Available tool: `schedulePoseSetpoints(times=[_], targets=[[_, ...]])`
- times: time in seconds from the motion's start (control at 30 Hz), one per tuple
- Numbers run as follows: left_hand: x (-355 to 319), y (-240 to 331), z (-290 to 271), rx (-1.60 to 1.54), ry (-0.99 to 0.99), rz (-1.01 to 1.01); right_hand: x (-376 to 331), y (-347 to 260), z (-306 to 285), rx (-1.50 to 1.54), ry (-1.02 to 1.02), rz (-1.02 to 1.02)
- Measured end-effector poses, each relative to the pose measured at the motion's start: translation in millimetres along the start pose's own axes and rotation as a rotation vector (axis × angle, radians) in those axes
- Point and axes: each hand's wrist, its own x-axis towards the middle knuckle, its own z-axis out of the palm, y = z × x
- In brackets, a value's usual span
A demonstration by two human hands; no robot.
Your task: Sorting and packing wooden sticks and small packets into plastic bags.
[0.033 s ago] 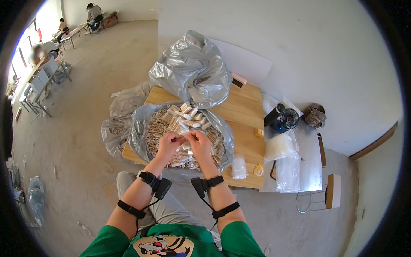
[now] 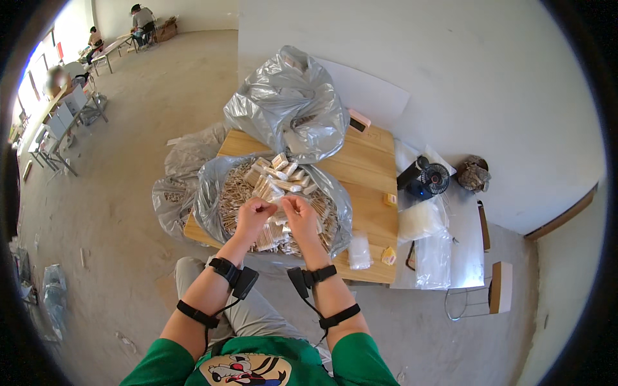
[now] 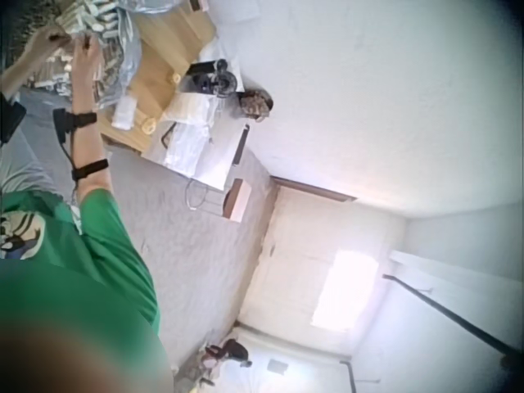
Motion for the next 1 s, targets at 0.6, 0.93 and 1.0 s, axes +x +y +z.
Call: schedulePoseSetpoints(times=[0.6, 0.93, 1.0], targets=[[-5, -15, 7, -0.212, 0.172, -0.17, -18, 29, 15, 0.073, 0.274, 0.108], [-6, -27, 3, -0.419, 0.033, -0.27, -23, 17, 15, -0.219, 0.286, -0.092], [-9, -22, 2, -0.301, 0.053, -0.277, -25, 15, 15, -0.23, 0.256, -0.126]])
